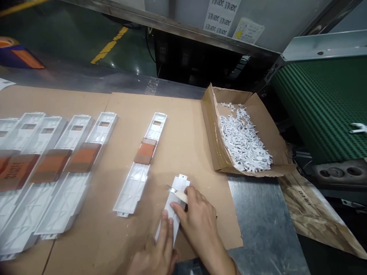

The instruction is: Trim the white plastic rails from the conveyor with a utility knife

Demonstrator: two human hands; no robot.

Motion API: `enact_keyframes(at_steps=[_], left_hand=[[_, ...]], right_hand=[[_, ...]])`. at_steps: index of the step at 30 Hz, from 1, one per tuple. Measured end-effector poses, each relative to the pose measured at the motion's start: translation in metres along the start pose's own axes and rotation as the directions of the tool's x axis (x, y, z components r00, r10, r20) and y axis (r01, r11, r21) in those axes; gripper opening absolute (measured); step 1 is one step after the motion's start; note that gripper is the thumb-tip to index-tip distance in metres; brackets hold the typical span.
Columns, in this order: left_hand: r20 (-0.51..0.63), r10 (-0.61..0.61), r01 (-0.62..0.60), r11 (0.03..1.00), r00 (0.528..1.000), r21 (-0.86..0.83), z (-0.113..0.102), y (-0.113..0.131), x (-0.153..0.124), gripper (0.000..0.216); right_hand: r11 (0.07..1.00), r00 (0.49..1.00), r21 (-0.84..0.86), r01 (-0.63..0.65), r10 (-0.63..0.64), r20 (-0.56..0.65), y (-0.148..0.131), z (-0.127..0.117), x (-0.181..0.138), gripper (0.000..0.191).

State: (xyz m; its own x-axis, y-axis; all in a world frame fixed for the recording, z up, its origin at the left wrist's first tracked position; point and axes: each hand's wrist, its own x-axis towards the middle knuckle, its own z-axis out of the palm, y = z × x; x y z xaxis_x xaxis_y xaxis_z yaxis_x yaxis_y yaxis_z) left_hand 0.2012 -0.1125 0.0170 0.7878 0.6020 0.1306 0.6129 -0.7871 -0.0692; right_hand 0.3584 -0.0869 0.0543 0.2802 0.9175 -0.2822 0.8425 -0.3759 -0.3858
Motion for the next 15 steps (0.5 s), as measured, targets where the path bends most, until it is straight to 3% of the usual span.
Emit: enact_keyframes(at_steps=[5, 10, 13, 15], left_hand=[[0.106, 0.021, -0.022, 1.0, 0.994, 0.013, -0.007, 0.0, 0.003, 0.046], [0.11, -0.017, 0.016, 1.0, 0.994, 0.015, -0.012, 0.006, 0.006, 0.046], [0.151, -0.096, 0.121, 0.979, 0.984, -0.161, -0.008, 0.005, 0.003, 0.055], [0.19, -0.159, 0.228, 0.872, 0.969, -0.432, -0.004, -0.002, -0.002, 0.062]], right_hand=[[0.994, 0.995, 0.062, -0.091, 0.089, 0.041, -0.012, -0.001, 0.01, 0.015], [0.972, 0.998, 0.231, -0.039, 0.029, 0.048, 0.001, 0.0, 0.015, 0.008], [0.935, 1.0, 0.353, -0.01, 0.013, -0.006, 0.011, 0.001, 0.01, 0.011], [0.908, 0.997, 0.419, 0.002, 0.033, -0.076, 0.017, -0.001, 0.0, 0.024]])
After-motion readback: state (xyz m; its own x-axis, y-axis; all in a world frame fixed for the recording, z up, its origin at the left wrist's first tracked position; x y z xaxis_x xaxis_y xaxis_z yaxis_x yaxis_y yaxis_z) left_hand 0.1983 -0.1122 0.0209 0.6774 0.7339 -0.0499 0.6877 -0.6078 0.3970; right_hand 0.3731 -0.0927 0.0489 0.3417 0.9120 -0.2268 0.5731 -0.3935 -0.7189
